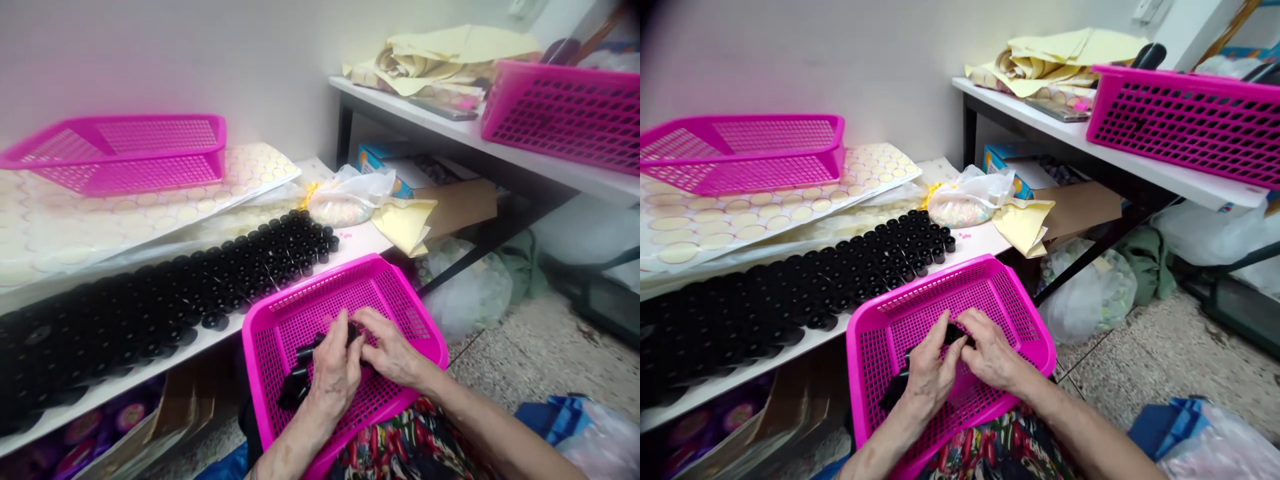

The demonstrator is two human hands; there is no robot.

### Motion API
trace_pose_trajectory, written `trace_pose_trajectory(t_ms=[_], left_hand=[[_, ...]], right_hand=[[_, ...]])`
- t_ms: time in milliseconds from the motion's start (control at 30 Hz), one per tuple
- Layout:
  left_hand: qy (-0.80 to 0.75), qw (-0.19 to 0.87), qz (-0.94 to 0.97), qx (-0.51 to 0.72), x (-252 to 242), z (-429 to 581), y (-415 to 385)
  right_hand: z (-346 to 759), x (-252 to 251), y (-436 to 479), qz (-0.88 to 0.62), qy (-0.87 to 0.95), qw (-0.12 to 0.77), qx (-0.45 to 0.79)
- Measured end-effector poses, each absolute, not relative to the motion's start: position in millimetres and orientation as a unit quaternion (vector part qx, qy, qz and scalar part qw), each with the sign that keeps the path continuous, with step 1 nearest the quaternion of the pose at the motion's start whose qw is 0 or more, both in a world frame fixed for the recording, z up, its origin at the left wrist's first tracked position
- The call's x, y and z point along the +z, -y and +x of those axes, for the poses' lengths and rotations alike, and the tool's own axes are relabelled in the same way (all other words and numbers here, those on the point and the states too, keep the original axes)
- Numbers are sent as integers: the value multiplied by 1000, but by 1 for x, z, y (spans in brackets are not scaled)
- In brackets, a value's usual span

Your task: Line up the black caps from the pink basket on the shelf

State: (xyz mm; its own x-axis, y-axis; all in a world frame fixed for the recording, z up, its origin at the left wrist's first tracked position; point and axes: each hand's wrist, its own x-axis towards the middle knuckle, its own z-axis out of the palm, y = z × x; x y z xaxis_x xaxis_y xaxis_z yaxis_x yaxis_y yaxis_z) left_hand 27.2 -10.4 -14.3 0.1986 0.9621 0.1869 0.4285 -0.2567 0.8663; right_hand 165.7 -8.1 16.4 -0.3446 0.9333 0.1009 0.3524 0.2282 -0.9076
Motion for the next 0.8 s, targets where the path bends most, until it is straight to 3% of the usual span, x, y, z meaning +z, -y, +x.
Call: trace_pose_trajectory(t_ms=[133,267,367,533,800], left_hand=[[-517,371,644,424,4,21,-1],[-552,282,643,450,16,5,-3],[-560,245,658,440,10,-13,4],[-557,260,688,386,-6,-41,22],[-588,253,708,299,-12,-69,34]], right_hand=[[165,39,-22,-425,778,339,316],[180,39,-97,-522,701,419,246],[193,25,-156,-585,699,363,195],[193,5,-193,-615,704,209,285],[172,6,-201,-621,721,142,274]])
